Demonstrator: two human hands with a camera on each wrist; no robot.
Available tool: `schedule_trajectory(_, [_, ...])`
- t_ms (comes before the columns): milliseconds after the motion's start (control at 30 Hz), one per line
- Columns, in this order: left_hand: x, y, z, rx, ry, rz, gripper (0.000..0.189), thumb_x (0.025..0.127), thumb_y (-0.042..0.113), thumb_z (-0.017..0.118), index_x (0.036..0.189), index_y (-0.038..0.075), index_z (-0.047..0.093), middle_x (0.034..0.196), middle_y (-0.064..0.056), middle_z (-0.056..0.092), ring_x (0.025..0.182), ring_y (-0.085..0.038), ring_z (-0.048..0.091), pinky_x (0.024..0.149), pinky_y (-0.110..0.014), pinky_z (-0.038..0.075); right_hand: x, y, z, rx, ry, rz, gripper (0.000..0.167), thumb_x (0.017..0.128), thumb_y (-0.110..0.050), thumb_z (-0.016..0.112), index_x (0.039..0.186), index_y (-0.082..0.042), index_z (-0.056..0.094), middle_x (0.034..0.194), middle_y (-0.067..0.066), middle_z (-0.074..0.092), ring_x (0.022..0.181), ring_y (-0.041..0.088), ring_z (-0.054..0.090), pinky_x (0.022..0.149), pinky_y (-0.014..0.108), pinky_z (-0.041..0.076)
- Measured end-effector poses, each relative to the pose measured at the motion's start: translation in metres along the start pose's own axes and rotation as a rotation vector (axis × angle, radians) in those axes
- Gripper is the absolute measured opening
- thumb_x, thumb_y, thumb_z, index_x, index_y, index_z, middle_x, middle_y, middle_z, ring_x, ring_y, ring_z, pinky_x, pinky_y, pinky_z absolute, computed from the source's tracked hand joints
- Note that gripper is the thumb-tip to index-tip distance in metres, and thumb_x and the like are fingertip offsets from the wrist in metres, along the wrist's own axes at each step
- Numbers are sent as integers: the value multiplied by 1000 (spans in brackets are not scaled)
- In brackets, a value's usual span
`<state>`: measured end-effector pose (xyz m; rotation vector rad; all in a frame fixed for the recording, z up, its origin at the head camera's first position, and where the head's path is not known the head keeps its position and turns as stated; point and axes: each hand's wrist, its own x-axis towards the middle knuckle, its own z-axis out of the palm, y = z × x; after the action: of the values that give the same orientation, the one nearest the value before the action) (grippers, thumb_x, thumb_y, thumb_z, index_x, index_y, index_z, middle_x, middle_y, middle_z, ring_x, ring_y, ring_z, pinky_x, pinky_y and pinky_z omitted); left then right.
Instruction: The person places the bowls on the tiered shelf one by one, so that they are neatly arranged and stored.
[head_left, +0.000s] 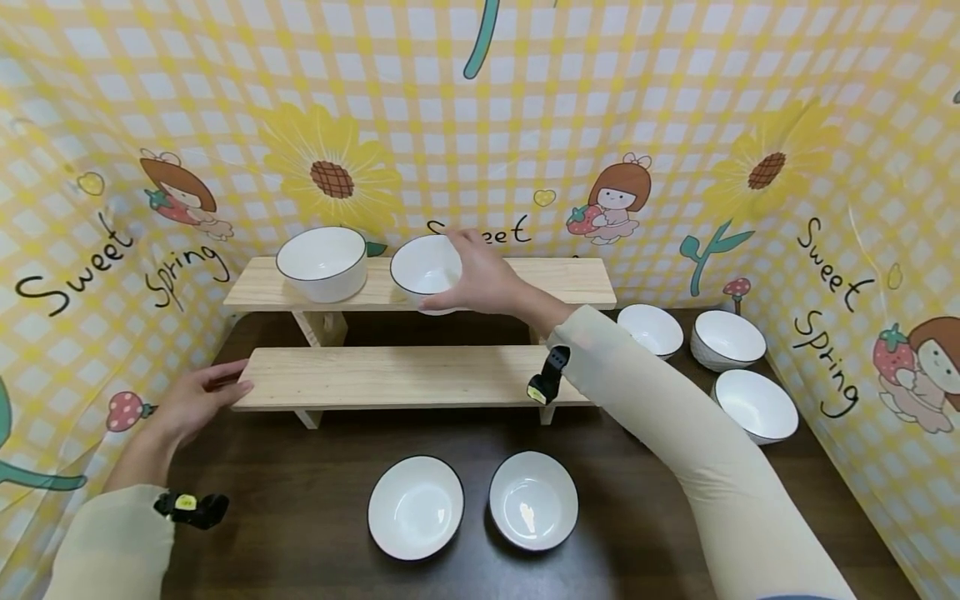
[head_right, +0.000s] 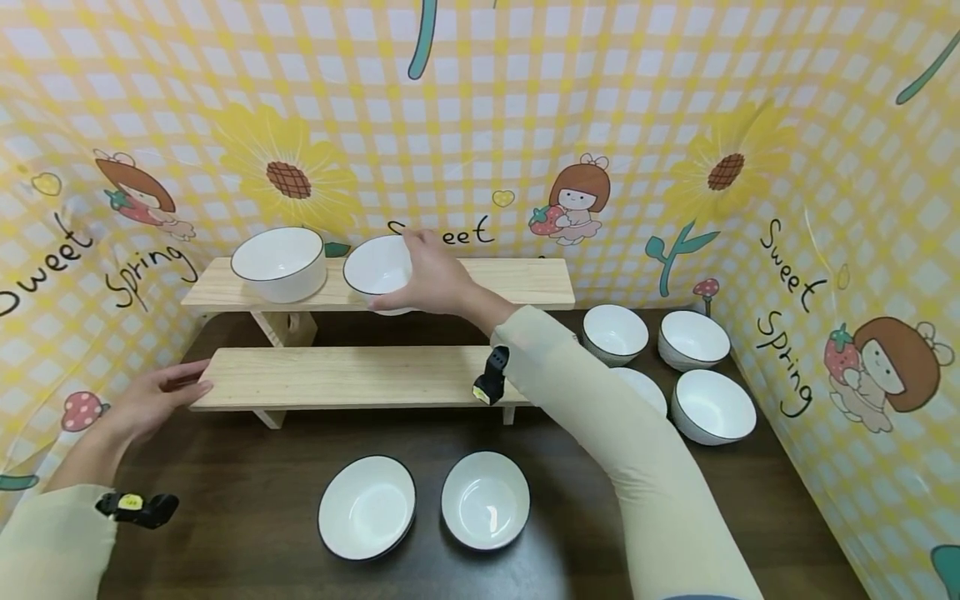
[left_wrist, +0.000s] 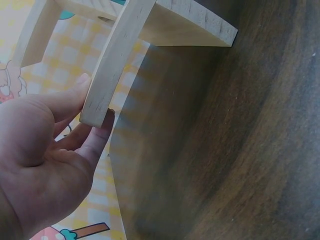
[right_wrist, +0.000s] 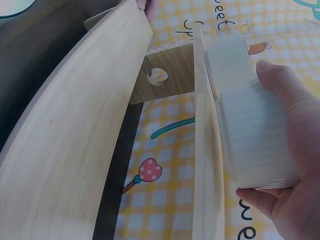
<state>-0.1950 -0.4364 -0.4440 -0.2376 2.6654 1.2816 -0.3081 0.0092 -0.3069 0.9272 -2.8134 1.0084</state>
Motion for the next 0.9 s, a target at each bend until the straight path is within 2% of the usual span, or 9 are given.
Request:
schedule_trajectory(67, [0, 0, 0, 10, 1, 7, 77, 103, 46, 57, 157, -2, 31, 152, -38, 34, 131, -48, 42, 101, -60, 43, 3, -1, 4, 2, 3, 13, 118, 69, -53, 90, 158, -2, 31, 153, 18, 37, 125, 28, 50, 101, 41, 47])
schedule_trajectory(167, [0, 0, -1, 26, 7, 23, 76, 103, 46, 58, 156, -3, 33, 151, -38, 37, 129, -46, 45, 92, -39, 50, 8, -4, 8, -1, 13, 27, 118, 68, -53, 91, 157, -2, 33, 153, 18, 37, 127, 28, 48, 102, 41, 47])
schedule_trajectory(233, [0, 0, -1, 36, 10, 33, 76, 102, 46, 58, 155, -3, 34, 149, -38, 39, 127, -44, 46, 84, -26, 49, 12, -6, 10, 3, 19, 36, 119, 67, -54, 92, 157, -3, 33, 154, 17, 37, 128, 27, 48, 103, 40, 46])
schedule_trajectory(300, [0, 0, -1, 39, 11, 38, 76, 103, 45, 58, 155, -4, 35, 149, -38, 38, 126, -44, 47, 77, -20, 47, 16, -8, 11, 10, 19, 49, 122, 67, -54, 91, 159, -4, 30, 155, 17, 36, 130, 27, 47, 105, 40, 45])
schedule_trajectory(433, [-1, 1, -1, 41, 9, 36, 75, 103, 44, 58, 155, -4, 34, 150, -39, 37, 127, -45, 46, 80, -23, 48, 22, -12, 13, 25, 5, 83, 125, 68, -57, 90, 161, -4, 25, 157, 17, 33, 130, 27, 46, 106, 39, 44])
schedule_trajectory(600, [-1, 3, 0, 31, 7, 28, 76, 104, 46, 56, 156, -3, 32, 151, -38, 36, 129, -47, 44, 93, -45, 49, 28, -14, 17, 48, 7, 110, 124, 69, -57, 90, 161, -4, 24, 155, 16, 33, 127, 25, 47, 105, 36, 45])
schedule_trajectory(667, [-1, 2, 0, 34, 8, 30, 76, 104, 46, 56, 156, -4, 32, 150, -39, 36, 128, -47, 44, 92, -42, 49, 29, -14, 19, 67, 11, 112, 123, 70, -55, 90, 160, -3, 24, 152, 16, 34, 123, 25, 49, 104, 36, 45])
schedule_trajectory(800, [-1, 0, -1, 45, 3, 36, 74, 104, 44, 56, 156, -4, 33, 150, -38, 37, 128, -46, 45, 82, -24, 48, 33, -12, 24, 92, 15, 123, 121, 72, -54, 89, 160, -4, 24, 148, 15, 35, 119, 24, 50, 102, 35, 46])
schedule_trajectory(900, [0, 0, -1, 42, 0, 31, 75, 104, 45, 56, 156, -4, 32, 151, -38, 35, 129, -47, 43, 87, -31, 49, 36, -12, 26, 85, 22, 129, 120, 72, -53, 89, 160, -4, 25, 148, 15, 36, 120, 24, 50, 102, 35, 46])
